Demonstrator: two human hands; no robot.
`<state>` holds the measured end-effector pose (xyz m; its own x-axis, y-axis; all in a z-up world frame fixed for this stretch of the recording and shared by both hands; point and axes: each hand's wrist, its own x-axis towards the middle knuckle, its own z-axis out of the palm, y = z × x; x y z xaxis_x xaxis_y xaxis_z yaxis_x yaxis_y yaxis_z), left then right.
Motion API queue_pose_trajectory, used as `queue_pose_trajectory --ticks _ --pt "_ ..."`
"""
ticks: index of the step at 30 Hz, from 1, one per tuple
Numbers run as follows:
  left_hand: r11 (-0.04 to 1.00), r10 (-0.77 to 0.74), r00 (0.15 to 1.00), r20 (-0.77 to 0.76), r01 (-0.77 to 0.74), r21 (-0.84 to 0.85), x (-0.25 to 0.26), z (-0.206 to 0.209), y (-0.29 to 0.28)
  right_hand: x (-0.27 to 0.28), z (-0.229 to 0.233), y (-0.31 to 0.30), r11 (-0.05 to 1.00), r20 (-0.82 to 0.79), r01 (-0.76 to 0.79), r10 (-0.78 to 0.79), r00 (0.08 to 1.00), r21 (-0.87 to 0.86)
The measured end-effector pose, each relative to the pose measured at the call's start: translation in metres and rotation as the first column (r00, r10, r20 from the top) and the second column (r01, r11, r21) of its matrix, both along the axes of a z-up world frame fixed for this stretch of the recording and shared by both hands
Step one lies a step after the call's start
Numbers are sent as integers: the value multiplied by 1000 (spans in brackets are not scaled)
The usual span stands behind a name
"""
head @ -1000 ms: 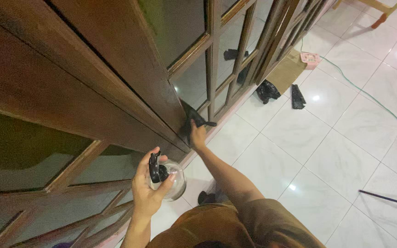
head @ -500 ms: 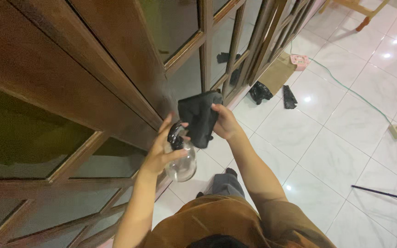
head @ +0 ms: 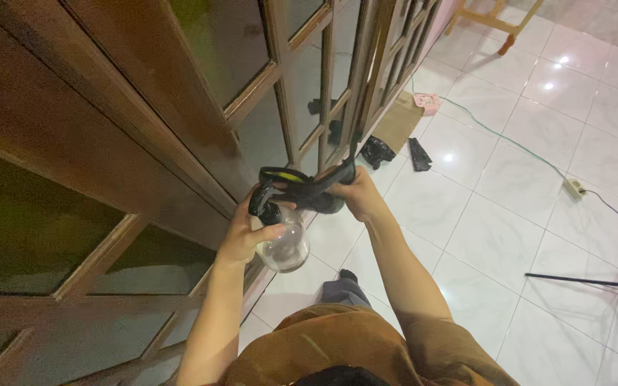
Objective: The person wipes glass panes of a wooden window frame using a cloth and a spray bottle, applying liquid to the glass and scrubbing the surface.
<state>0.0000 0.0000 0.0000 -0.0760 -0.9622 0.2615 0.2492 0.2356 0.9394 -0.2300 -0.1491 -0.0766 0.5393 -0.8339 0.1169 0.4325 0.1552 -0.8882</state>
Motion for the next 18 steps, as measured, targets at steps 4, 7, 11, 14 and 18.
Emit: queue_pose_trajectory --ticks 4,7,11,14,18 --pt "999 -12 1000 -22 12 -31 -3 0 3 -9 14 16 942 73 -137 167 983 -307" --pt "1000 20 1000 14 -19 -20 -6 0 6 -7 44 28 836 -35 -70 60 998 -544" --pt "999 37 999 -14 -37 14 -7 3 13 1 64 43 866 -311 -119 -44 949 -486" --pt "993 78 994 71 -72 -92 -3 13 17 7 63 41 924 -357 -78 -65 932 -373" --pt "927 255 867 428 -93 -364 3 30 33 -1 67 36 850 -243 -105 -28 970 -517"
